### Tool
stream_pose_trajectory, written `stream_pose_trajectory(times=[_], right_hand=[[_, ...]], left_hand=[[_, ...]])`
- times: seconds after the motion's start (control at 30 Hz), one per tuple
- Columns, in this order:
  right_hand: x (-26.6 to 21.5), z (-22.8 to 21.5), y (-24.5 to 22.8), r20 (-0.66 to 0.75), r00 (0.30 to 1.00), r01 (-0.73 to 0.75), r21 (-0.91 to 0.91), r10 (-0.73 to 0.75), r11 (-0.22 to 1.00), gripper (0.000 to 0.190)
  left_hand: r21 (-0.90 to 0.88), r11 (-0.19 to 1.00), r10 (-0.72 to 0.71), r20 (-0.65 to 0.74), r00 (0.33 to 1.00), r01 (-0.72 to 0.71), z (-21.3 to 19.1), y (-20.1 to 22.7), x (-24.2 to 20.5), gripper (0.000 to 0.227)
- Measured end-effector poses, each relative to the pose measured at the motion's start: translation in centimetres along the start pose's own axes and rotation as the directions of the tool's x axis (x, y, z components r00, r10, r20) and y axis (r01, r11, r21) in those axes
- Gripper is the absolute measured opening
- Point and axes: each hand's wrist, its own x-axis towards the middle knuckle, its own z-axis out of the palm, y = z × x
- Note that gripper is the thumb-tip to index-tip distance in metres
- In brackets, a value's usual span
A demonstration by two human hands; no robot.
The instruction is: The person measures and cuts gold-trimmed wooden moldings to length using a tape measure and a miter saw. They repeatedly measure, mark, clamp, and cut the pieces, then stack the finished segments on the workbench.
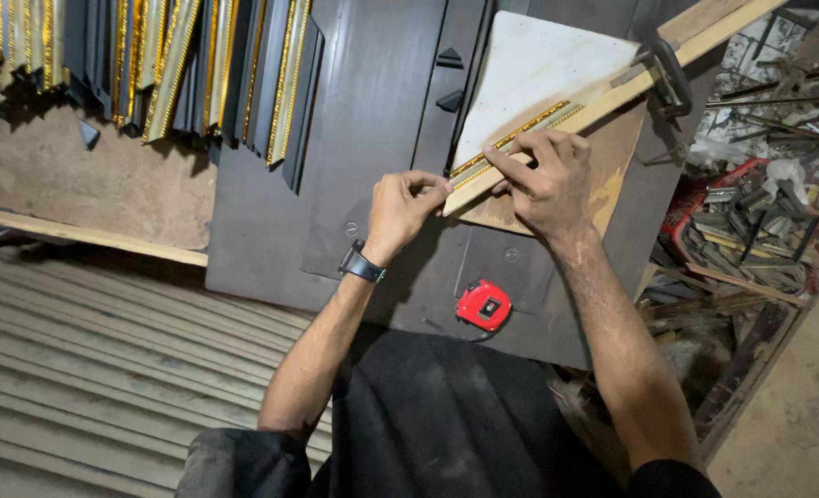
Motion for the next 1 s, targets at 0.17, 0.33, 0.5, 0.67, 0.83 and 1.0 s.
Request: stream_pose_trajectory(times=[0.17,0.33,0.5,0.67,0.83,1.0], right_hand=[[0.3,-0.1,-0.2,-0.007,1.000,-0.009,0.024,0.009,1.000,0.043],[0.7,0.3,1.1,0.002,1.000,0.002,0.002,-0.002,1.000,0.040],[4.7,2.4,6.4,-0.059,0.997,0.039,-0.069,-0.043,0.997,0.035],[7.5,2.2,8.2,0.000,1.000,-0.014,-0.020,0.014,1.000,0.026],[3.8,-1.5,0.6,0.158,0.982,-0.113,0.058,0.103,0.992,0.043],[2.2,-3.9,-2.8,0.071,0.997,-0.040,0.011,0.039,0.999,0.051]], left_hand=[[0.020,0.999,-0.033,0.030,0.999,0.032,-0.1,0.4,0.1,0.018],[-0.012,0.997,-0.074,-0.027,0.997,0.074,-1.9,1.5,-0.9,0.019],[-0.243,0.969,-0.124,-0.371,0.920,0.032,-6.5,1.1,-2.8,0.020],[-0.278,0.960,-0.076,-0.420,0.905,-0.048,-6.9,-0.7,-4.7,0.021],[-0.266,0.963,-0.080,-0.443,0.893,-0.047,-6.5,-1.0,-6.2,0.021],[-0.140,0.980,0.078,-0.403,0.912,-0.145,-5.7,-0.2,-8.1,0.020]])
